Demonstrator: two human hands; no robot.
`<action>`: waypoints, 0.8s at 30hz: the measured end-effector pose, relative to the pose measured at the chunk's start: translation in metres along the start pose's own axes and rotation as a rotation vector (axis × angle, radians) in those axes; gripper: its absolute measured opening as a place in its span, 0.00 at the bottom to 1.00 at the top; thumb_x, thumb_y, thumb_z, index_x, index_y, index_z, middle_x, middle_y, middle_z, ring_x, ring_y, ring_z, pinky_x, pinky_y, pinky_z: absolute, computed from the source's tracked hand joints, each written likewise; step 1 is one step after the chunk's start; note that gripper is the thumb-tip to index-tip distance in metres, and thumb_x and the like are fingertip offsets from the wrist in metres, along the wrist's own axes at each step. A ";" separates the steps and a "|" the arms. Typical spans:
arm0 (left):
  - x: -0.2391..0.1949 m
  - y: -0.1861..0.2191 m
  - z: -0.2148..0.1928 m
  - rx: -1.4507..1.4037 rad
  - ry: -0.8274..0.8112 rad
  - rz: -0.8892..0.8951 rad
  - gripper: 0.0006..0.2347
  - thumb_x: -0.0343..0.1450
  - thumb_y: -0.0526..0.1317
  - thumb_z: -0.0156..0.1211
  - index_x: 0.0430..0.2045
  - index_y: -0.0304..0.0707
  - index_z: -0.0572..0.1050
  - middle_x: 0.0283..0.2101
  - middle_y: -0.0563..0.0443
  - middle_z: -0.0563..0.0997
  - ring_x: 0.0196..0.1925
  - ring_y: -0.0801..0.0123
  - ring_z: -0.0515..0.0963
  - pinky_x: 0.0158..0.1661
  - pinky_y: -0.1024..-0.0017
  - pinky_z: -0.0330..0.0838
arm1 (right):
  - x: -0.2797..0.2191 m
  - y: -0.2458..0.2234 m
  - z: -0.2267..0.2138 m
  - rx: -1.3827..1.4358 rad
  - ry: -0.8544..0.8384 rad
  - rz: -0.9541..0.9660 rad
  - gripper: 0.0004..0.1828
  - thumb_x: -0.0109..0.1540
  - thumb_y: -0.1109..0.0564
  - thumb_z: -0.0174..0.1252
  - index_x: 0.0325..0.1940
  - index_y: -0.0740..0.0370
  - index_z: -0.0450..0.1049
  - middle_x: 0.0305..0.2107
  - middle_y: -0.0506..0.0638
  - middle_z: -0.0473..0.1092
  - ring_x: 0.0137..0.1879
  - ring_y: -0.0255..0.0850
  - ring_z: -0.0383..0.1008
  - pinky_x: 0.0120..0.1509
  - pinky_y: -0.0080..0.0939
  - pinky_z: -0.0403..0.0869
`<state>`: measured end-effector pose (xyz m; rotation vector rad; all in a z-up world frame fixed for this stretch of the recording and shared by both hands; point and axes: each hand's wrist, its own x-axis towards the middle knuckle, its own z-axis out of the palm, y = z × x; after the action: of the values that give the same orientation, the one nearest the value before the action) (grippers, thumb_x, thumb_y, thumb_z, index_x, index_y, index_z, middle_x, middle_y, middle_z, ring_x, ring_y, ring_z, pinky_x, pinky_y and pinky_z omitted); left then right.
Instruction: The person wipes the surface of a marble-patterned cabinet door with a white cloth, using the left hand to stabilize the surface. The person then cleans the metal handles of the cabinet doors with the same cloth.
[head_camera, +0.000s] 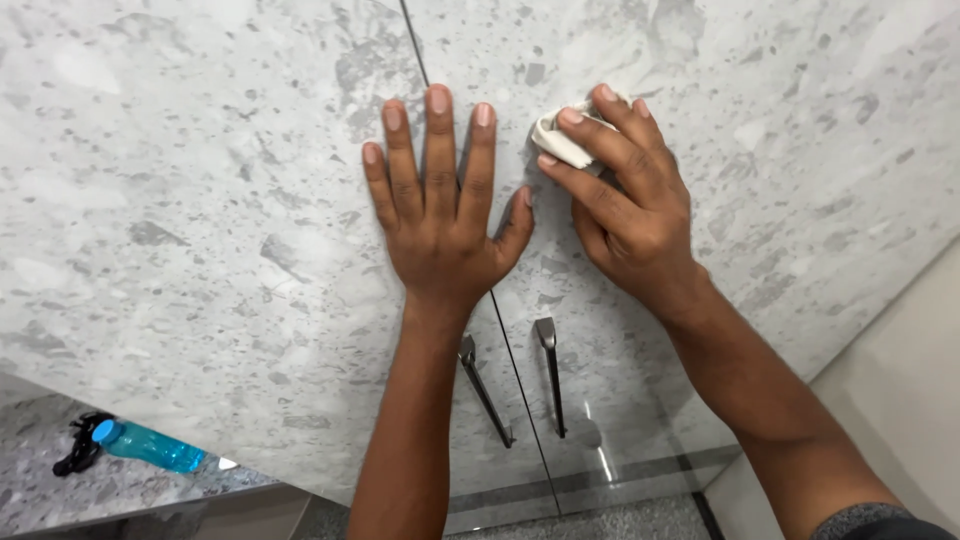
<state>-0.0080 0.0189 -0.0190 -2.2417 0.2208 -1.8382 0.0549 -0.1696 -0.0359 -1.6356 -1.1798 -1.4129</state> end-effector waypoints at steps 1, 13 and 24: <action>0.000 0.001 0.000 -0.009 -0.001 0.003 0.24 0.82 0.56 0.45 0.71 0.46 0.64 0.75 0.43 0.60 0.78 0.46 0.53 0.76 0.47 0.40 | -0.002 0.002 -0.002 -0.008 -0.001 0.005 0.14 0.69 0.69 0.64 0.54 0.54 0.82 0.65 0.49 0.69 0.79 0.48 0.59 0.87 0.59 0.59; -0.008 -0.015 -0.003 -0.126 0.021 0.064 0.24 0.82 0.53 0.50 0.73 0.47 0.64 0.75 0.43 0.60 0.79 0.46 0.52 0.77 0.47 0.38 | 0.035 -0.013 0.002 -0.289 0.120 -0.022 0.18 0.67 0.61 0.73 0.62 0.59 0.81 0.56 0.49 0.72 0.54 0.41 0.66 0.57 0.44 0.69; -0.022 -0.045 -0.027 -0.316 -0.072 0.157 0.19 0.83 0.43 0.57 0.71 0.44 0.66 0.76 0.48 0.63 0.80 0.58 0.57 0.80 0.56 0.46 | 0.037 -0.072 0.033 -0.339 0.086 -0.044 0.26 0.67 0.66 0.70 0.67 0.57 0.73 0.59 0.48 0.72 0.62 0.43 0.69 0.63 0.43 0.72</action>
<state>-0.0402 0.0658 -0.0223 -2.4065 0.6973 -1.7375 0.0010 -0.1058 -0.0106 -1.7605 -0.9718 -1.7691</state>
